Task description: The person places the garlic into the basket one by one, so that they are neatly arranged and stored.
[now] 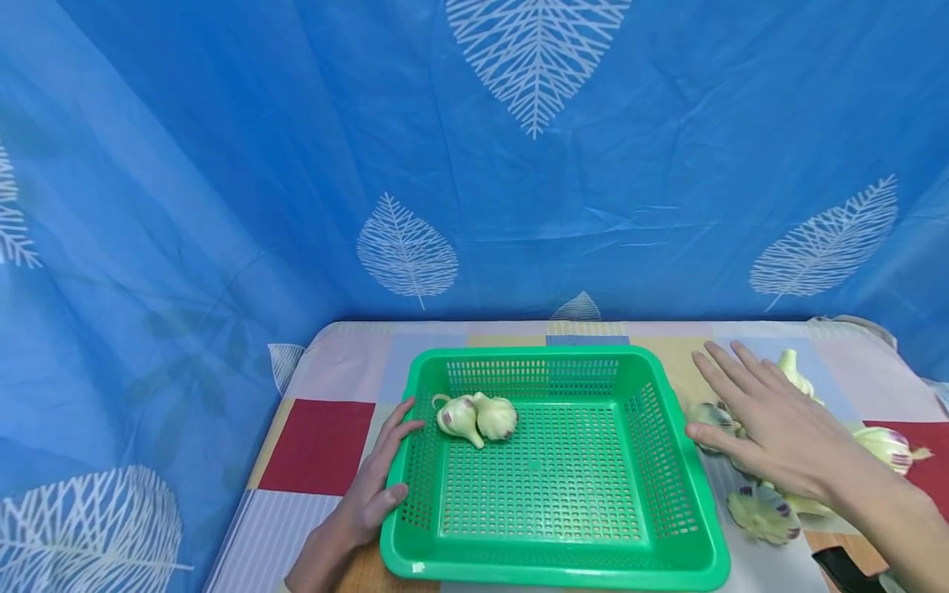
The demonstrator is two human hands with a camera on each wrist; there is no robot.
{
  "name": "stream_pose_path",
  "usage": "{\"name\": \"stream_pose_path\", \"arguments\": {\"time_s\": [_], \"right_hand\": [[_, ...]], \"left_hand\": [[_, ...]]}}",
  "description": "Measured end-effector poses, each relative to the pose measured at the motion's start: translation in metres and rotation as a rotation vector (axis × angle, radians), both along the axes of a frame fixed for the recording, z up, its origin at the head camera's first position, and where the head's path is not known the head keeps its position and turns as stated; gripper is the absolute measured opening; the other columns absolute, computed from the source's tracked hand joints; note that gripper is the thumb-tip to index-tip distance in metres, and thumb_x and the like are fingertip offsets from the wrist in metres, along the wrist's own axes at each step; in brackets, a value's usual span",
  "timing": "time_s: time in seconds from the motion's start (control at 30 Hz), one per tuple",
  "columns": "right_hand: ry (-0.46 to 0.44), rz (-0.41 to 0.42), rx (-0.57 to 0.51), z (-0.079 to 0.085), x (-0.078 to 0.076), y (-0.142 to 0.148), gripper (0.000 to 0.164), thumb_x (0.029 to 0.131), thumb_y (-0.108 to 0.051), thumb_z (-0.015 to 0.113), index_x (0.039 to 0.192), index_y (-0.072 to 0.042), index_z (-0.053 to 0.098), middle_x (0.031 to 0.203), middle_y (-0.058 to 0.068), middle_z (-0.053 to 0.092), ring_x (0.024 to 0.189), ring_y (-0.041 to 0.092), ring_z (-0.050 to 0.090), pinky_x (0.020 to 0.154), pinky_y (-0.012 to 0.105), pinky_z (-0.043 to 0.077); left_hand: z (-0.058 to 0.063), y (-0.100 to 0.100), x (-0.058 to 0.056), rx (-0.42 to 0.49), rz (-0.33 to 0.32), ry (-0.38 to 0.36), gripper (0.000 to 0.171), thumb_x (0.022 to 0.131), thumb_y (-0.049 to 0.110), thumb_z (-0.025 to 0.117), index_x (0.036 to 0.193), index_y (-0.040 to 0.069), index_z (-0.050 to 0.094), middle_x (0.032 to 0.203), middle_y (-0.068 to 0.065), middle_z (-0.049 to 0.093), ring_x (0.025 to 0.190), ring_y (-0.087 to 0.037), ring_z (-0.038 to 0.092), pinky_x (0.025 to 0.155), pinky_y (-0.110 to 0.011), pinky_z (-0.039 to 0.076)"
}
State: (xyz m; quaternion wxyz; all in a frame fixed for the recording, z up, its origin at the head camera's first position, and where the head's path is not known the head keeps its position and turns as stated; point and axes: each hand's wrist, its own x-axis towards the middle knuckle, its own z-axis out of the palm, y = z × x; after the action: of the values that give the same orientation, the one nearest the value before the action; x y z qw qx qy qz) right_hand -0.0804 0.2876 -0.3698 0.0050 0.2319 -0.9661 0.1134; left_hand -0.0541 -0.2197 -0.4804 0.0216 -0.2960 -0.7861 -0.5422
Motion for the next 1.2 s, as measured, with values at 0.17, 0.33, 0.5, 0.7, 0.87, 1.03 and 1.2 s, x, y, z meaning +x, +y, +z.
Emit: {"name": "stream_pose_path", "arguments": {"time_s": [0.17, 0.33, 0.5, 0.7, 0.87, 1.03, 1.2], "right_hand": [[-0.002, -0.063, 0.013, -0.004, 0.006, 0.025, 0.093, 0.098, -0.043, 0.063, 0.162, -0.009, 0.006, 0.166, 0.023, 0.006, 0.151, 0.034, -0.012, 0.116, 0.047, -0.016], [-0.012, -0.155, 0.019, -0.011, 0.016, 0.047, 0.095, 0.098, -0.043, 0.063, 0.161, -0.003, 0.004, 0.163, 0.031, 0.005, 0.149, 0.039, -0.018, 0.113, 0.052, -0.02], [-0.029, -0.25, 0.014, -0.02, 0.029, 0.065, 0.096, 0.099, -0.044, 0.061, 0.158, 0.006, 0.003, 0.159, 0.038, 0.0, 0.145, 0.044, -0.023, 0.109, 0.055, -0.024], [-0.015, -0.355, 0.007, -0.027, 0.044, 0.081, 0.097, 0.1, -0.045, 0.058, 0.154, 0.012, 0.0, 0.156, 0.041, -0.005, 0.143, 0.047, -0.027, 0.109, 0.057, -0.024], [0.015, -0.402, -0.071, -0.039, 0.06, 0.096, 0.092, 0.102, -0.039, 0.057, 0.156, 0.007, -0.002, 0.159, 0.035, -0.01, 0.145, 0.042, -0.026, 0.11, 0.06, -0.02], [0.037, -0.416, -0.205, -0.057, 0.075, 0.11, 0.085, 0.103, -0.024, 0.057, 0.158, 0.005, -0.001, 0.159, 0.037, -0.007, 0.147, 0.041, -0.02, 0.113, 0.056, -0.018], [0.024, -0.456, -0.283, -0.07, 0.084, 0.116, 0.08, 0.103, -0.02, 0.053, 0.158, 0.006, 0.001, 0.156, 0.042, -0.003, 0.147, 0.047, -0.015, 0.114, 0.055, -0.016]], "left_hand": [[0.0, 0.001, -0.001, 0.01, -0.01, -0.001, 0.065, 0.092, 0.027, 0.047, 0.149, -0.003, 0.034, 0.165, -0.014, 0.012, 0.143, -0.038, 0.022, 0.09, -0.04, 0.055], [0.0, 0.001, -0.002, 0.008, -0.009, 0.013, 0.065, 0.092, 0.026, 0.048, 0.148, -0.003, 0.035, 0.164, -0.016, 0.013, 0.143, -0.037, 0.023, 0.089, -0.04, 0.055], [0.001, 0.001, -0.002, 0.003, -0.005, 0.018, 0.065, 0.091, 0.026, 0.047, 0.148, -0.003, 0.035, 0.164, -0.016, 0.013, 0.142, -0.037, 0.024, 0.089, -0.04, 0.055], [0.001, 0.002, -0.003, 0.002, -0.012, 0.018, 0.065, 0.092, 0.027, 0.047, 0.148, -0.003, 0.035, 0.164, -0.015, 0.013, 0.143, -0.038, 0.023, 0.09, -0.041, 0.055], [0.001, 0.003, -0.004, -0.001, -0.011, 0.03, 0.065, 0.093, 0.029, 0.047, 0.148, -0.004, 0.035, 0.164, -0.016, 0.013, 0.144, -0.036, 0.023, 0.092, -0.041, 0.054], [0.001, 0.002, -0.004, -0.003, -0.01, 0.042, 0.065, 0.096, 0.034, 0.045, 0.148, -0.004, 0.035, 0.164, -0.017, 0.013, 0.144, -0.035, 0.022, 0.092, -0.041, 0.054], [0.0, 0.002, -0.003, 0.003, -0.006, 0.029, 0.065, 0.093, 0.029, 0.047, 0.148, -0.004, 0.036, 0.164, -0.015, 0.014, 0.144, -0.036, 0.023, 0.09, -0.04, 0.055]]}}
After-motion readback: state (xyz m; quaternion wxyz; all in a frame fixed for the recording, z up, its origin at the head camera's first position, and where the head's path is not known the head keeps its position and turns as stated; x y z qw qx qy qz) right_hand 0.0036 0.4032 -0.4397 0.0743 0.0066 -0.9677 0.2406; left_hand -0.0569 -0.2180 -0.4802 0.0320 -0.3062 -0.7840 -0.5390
